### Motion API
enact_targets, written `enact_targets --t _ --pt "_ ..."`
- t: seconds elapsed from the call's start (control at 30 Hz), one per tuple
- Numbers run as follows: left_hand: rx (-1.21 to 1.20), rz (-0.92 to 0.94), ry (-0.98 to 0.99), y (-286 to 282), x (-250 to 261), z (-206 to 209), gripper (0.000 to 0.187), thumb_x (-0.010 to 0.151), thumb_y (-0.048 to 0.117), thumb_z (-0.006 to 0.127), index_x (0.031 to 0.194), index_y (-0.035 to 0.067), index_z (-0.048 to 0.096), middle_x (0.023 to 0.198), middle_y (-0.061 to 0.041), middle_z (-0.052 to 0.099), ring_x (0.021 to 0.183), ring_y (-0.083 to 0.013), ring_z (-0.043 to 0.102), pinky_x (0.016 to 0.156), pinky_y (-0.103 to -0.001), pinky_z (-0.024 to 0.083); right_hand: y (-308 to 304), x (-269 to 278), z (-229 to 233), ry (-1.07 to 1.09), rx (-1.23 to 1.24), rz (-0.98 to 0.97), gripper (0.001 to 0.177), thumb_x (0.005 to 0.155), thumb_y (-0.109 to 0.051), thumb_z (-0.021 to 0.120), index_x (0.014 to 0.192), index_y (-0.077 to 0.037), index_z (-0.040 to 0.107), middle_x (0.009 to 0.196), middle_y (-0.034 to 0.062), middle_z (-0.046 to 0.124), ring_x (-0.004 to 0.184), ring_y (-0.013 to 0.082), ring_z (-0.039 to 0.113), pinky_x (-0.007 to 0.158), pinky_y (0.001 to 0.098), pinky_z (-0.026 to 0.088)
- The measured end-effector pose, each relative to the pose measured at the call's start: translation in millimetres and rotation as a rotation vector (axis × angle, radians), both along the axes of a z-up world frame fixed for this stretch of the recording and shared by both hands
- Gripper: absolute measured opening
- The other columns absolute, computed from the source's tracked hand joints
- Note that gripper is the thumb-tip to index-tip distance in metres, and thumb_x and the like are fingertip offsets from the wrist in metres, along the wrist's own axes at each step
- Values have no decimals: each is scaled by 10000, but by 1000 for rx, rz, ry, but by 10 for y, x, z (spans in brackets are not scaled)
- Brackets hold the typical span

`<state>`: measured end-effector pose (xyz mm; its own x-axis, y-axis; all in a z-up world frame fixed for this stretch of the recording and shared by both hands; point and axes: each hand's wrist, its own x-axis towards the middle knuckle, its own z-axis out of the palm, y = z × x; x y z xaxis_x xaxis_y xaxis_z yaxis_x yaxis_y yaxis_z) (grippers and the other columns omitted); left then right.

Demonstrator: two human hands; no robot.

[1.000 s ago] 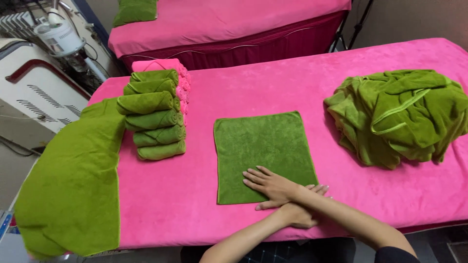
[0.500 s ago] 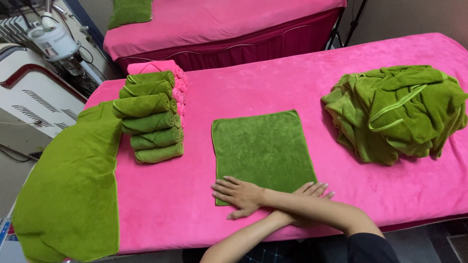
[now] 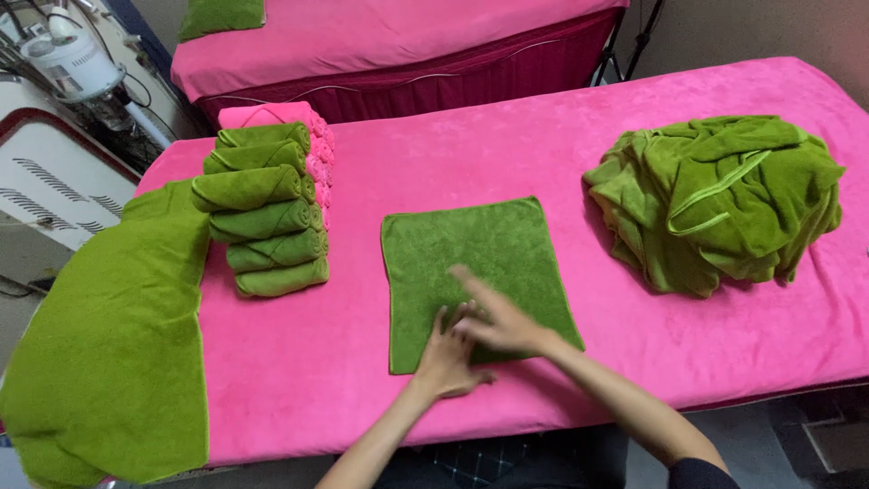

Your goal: Folding a green towel into a decorative shape on a spa treatment table.

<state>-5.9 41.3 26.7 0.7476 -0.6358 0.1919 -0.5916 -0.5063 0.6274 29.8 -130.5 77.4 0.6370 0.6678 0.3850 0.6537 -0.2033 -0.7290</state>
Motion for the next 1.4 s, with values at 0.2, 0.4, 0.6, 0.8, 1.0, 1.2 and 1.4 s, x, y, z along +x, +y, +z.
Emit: enact_targets --t 0.2,0.4,0.6,0.8,1.0,1.2,1.4 --pt "666 -43 -138 -249 69 117 1272 747 978 100 1680 115 138 1750 -249 49 1620 -427 32 1280 -667 -36 -978 243 -385 154 127 -563 883 950 -242 738 1684 -174 253 1687 123 366 1541 292 339 1295 486 233" --pt "584 -196 -375 -1022 -10 105 1070 834 867 276 1581 123 462 1635 -235 428 1592 -425 262 1302 -623 97 -855 205 -320 -33 69 -530 711 941 -229 756 1587 -120 478 1627 219 439 1500 400 402 1228 538 335" --pt "119 -324 -74 -998 174 -33 839 975 777 293 1037 67 734 961 -213 768 1010 -444 744 876 -590 576 -534 351 -398 -40 -9 -461 703 966 -251 746 1593 -108 464 1633 205 433 1487 394 435 1213 547 366" --pt "378 454 -28 -252 720 -179 665 1093 355 272 1627 -39 303 1694 -329 233 1599 -425 200 1295 -537 116 -318 600 -817 -212 -324 -765 537 1024 -261 651 1485 -1 561 1504 311 533 1407 471 512 1206 582 374" --pt "406 431 -151 -144 965 -135 675 1051 367 384 1638 37 328 1710 -244 275 1593 -357 246 1285 -576 106 -107 784 -696 -107 -630 -758 522 1104 -403 438 1557 -156 520 1635 158 456 1524 361 408 1257 587 232" --pt "552 616 94 284 1316 51 660 1116 510 214 1697 197 241 1774 -138 153 1641 -282 135 1295 -556 35 -457 942 -699 -26 -747 -907 596 1094 -550 399 1597 -242 478 1699 62 391 1561 285 361 1288 518 217" --pt "575 593 -80 20 1478 -42 650 1109 513 254 1680 206 303 1745 -187 222 1620 -341 187 1263 -655 -11 -158 1050 -727 -157 -717 -965 579 1088 -494 446 1550 -161 550 1637 133 470 1511 370 410 1250 554 264"
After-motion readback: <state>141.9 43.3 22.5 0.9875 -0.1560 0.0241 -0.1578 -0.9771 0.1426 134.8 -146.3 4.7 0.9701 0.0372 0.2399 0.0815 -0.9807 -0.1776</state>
